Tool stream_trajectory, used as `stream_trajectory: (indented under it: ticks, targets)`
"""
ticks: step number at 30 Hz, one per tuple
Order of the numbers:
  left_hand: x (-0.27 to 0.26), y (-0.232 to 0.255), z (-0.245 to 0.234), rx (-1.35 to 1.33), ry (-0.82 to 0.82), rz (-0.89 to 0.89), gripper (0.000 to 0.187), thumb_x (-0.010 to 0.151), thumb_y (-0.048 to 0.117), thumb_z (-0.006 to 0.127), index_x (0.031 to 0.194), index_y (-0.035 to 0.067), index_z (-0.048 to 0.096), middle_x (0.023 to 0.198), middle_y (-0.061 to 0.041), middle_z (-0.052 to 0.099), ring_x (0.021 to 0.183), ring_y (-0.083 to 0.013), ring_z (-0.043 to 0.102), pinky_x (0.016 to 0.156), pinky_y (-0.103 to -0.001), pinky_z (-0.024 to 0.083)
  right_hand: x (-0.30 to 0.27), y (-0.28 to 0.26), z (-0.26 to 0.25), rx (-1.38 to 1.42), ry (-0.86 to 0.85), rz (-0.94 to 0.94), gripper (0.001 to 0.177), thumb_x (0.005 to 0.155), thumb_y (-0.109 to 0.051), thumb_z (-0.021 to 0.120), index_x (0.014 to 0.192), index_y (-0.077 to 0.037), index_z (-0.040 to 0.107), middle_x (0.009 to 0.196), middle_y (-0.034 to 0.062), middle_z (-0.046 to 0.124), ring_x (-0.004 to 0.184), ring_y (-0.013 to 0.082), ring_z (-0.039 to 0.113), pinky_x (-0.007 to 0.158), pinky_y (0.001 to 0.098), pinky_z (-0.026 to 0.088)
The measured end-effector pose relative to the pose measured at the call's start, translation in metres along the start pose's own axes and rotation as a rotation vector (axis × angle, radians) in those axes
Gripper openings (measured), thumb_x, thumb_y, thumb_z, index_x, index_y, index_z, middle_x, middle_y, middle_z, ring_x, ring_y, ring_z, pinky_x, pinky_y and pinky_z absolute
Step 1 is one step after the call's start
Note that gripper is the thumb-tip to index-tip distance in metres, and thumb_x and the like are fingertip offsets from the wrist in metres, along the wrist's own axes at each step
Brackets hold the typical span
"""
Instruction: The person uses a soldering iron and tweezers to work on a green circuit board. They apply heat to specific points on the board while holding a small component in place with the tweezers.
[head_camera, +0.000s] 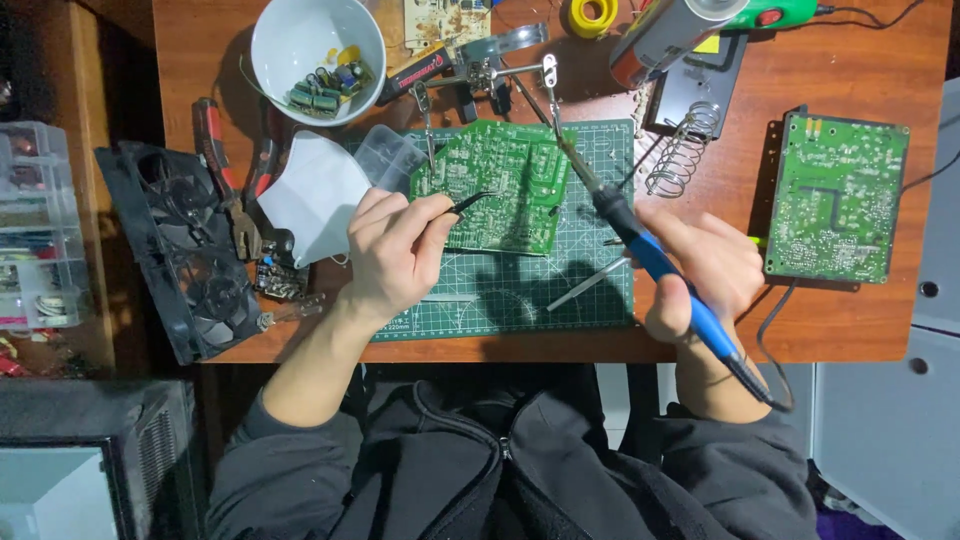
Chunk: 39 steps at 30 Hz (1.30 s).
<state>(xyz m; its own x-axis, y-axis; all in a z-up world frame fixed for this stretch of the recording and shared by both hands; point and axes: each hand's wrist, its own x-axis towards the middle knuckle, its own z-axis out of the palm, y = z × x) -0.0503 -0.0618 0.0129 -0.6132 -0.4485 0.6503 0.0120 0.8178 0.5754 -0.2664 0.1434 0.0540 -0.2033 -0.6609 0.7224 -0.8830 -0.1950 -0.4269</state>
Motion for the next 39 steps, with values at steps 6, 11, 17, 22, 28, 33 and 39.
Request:
stream_trajectory:
  ticks: [6, 11, 17, 22, 28, 33, 39]
  targets:
    - [-0.002, 0.000, -0.002, 0.064, -0.006, 0.065, 0.012, 0.098, 0.014, 0.064, 0.092, 0.008, 0.072, 0.052, -0.001, 0.048, 0.051, -0.0198, 0.053, 0.064, -0.030, 0.048, 0.001, -0.003, 0.005, 0.075, -0.069, 0.085, 0.067, 0.097, -0.044, 0.033, 0.102, 0.004, 0.079, 0.058, 0.0070, 0.063, 0.049, 0.0179, 0.059, 0.055, 0.0285, 0.051]
    - [-0.001, 0.001, -0.003, 0.063, -0.046, 0.072, 0.009, 0.097, 0.012, 0.066, 0.092, 0.007, 0.072, 0.054, -0.002, 0.051, 0.052, -0.0205, 0.054, 0.061, -0.031, 0.049, 0.002, -0.003, 0.016, 0.146, -0.057, 0.131, 0.065, 0.099, -0.046, 0.036, 0.109, 0.002, 0.079, 0.069, 0.0102, 0.069, 0.056, 0.0261, 0.066, 0.057, 0.0341, 0.052]
    - [-0.006, 0.002, -0.001, 0.041, -0.097, 0.021, 0.011, 0.099, 0.014, 0.062, 0.094, 0.010, 0.071, 0.055, -0.002, 0.054, 0.049, -0.0200, 0.056, 0.054, -0.028, 0.051, -0.007, 0.000, 0.028, 0.236, -0.017, 0.179, 0.021, 0.090, -0.017, 0.072, 0.099, 0.001, 0.078, 0.073, 0.0125, 0.069, 0.054, 0.0280, 0.065, 0.053, 0.0361, 0.052]
    - [-0.011, 0.001, 0.005, 0.054, -0.135, 0.035, 0.010, 0.100, 0.015, 0.060, 0.094, 0.012, 0.069, 0.055, -0.002, 0.054, 0.049, -0.0201, 0.058, 0.052, -0.027, 0.051, -0.008, 0.001, 0.042, 0.411, 0.161, 0.295, 0.039, 0.096, -0.028, 0.056, 0.096, 0.007, 0.074, 0.057, 0.0099, 0.060, 0.046, 0.0162, 0.059, 0.048, 0.0265, 0.050]
    - [-0.011, 0.002, 0.006, 0.164, -0.159, 0.084, 0.008, 0.099, 0.015, 0.061, 0.096, 0.014, 0.068, 0.054, 0.001, 0.052, 0.047, -0.0162, 0.057, 0.051, -0.023, 0.050, -0.001, -0.004, 0.036, 0.420, 0.139, 0.341, 0.053, 0.100, -0.036, 0.046, 0.106, 0.011, 0.072, 0.071, 0.0171, 0.067, 0.053, 0.0183, 0.066, 0.049, 0.0267, 0.052]
    - [-0.013, -0.003, 0.003, 0.276, -0.168, 0.129, 0.006, 0.099, 0.017, 0.064, 0.095, 0.017, 0.068, 0.052, 0.005, 0.047, 0.045, -0.0119, 0.055, 0.048, -0.019, 0.047, -0.008, -0.013, 0.036, 0.364, 0.063, 0.209, 0.051, 0.101, -0.033, 0.049, 0.117, 0.012, 0.067, 0.094, 0.0252, 0.070, 0.062, 0.0217, 0.070, 0.053, 0.0300, 0.053]
    - [-0.010, 0.000, 0.008, 0.260, -0.168, 0.113, 0.005, 0.098, 0.016, 0.064, 0.095, 0.016, 0.069, 0.050, 0.005, 0.047, 0.044, -0.0116, 0.054, 0.047, -0.020, 0.047, -0.025, -0.005, 0.036, 0.291, 0.106, 0.141, 0.027, 0.094, -0.016, 0.060, 0.090, 0.005, 0.077, 0.074, 0.0122, 0.068, 0.049, 0.0155, 0.061, 0.050, 0.0261, 0.051]
